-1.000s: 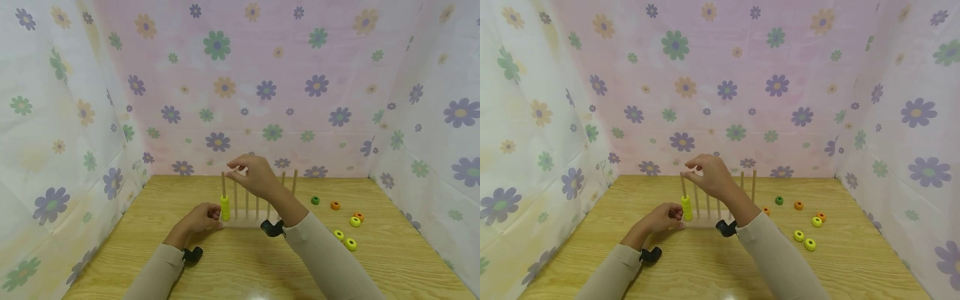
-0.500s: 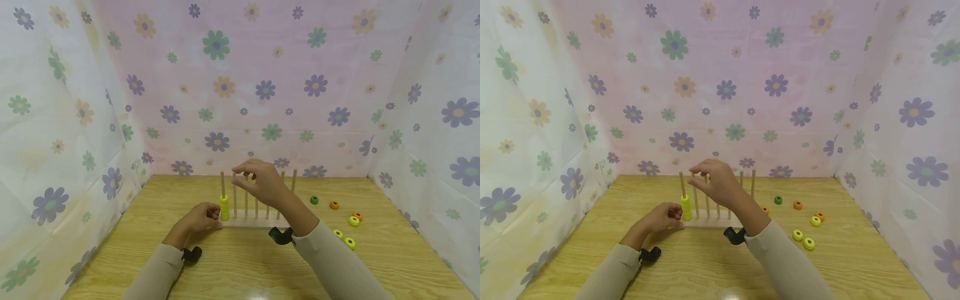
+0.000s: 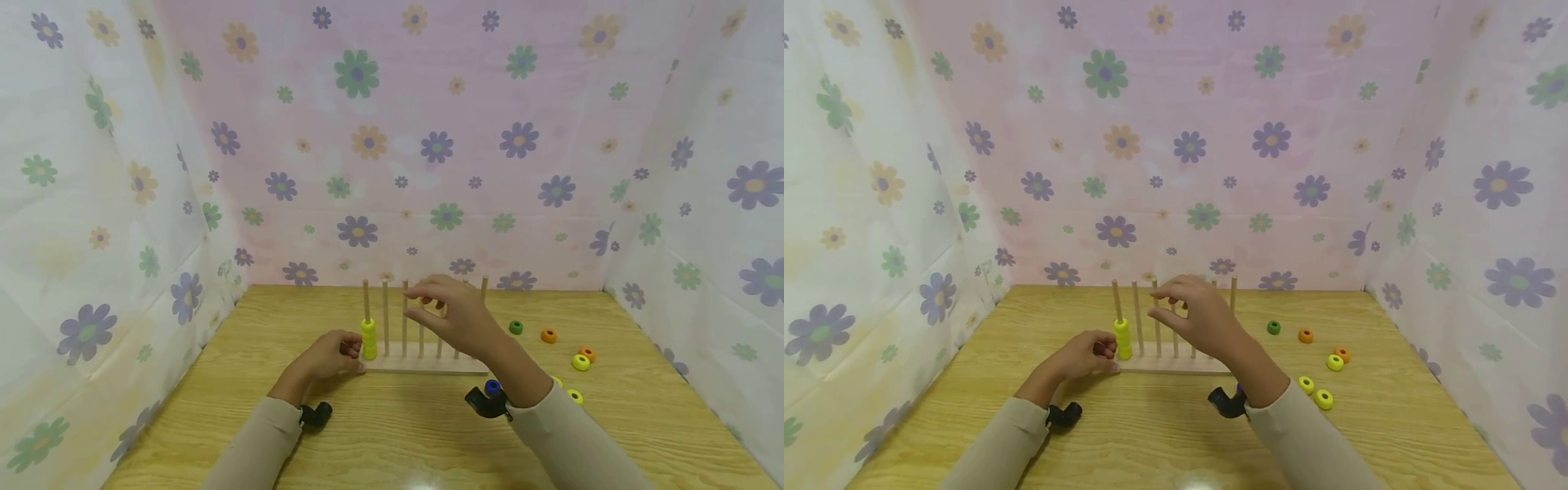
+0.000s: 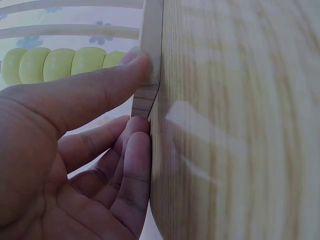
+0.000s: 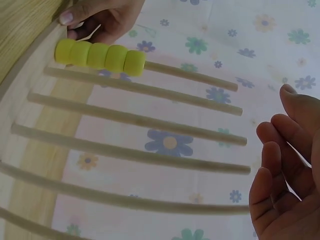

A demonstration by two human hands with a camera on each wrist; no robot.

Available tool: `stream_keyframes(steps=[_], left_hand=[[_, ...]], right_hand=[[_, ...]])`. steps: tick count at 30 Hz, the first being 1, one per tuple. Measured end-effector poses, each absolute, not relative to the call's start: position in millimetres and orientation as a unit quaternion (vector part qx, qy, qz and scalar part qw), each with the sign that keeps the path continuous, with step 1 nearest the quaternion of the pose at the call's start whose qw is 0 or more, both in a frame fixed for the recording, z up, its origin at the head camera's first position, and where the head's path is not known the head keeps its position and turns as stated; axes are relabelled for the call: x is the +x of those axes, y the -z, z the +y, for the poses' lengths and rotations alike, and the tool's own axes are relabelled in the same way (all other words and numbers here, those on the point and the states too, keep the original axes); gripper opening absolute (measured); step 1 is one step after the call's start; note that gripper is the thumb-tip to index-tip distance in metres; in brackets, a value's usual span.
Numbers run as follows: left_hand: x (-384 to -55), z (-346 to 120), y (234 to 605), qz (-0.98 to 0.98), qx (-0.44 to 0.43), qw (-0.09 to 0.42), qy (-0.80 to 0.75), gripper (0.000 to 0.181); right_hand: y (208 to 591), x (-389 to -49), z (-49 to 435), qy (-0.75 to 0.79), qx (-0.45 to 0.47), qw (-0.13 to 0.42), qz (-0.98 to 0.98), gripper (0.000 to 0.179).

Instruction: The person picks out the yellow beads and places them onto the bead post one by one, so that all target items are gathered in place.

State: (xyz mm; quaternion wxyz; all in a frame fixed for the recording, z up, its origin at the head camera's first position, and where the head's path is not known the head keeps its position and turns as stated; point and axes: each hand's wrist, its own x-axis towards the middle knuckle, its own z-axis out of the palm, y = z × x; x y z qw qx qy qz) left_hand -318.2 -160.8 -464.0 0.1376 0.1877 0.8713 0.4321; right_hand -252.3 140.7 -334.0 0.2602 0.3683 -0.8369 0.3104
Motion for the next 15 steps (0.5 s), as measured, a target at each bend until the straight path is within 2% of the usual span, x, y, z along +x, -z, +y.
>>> stream_keyframes(steps=[15], left_hand=[[-320,-160,465,0.873,0.186,0.135,-0.430,0.062]], right_hand=[[347,-242,174,-0.319,0.373,0.282,-0.824,0.027]])
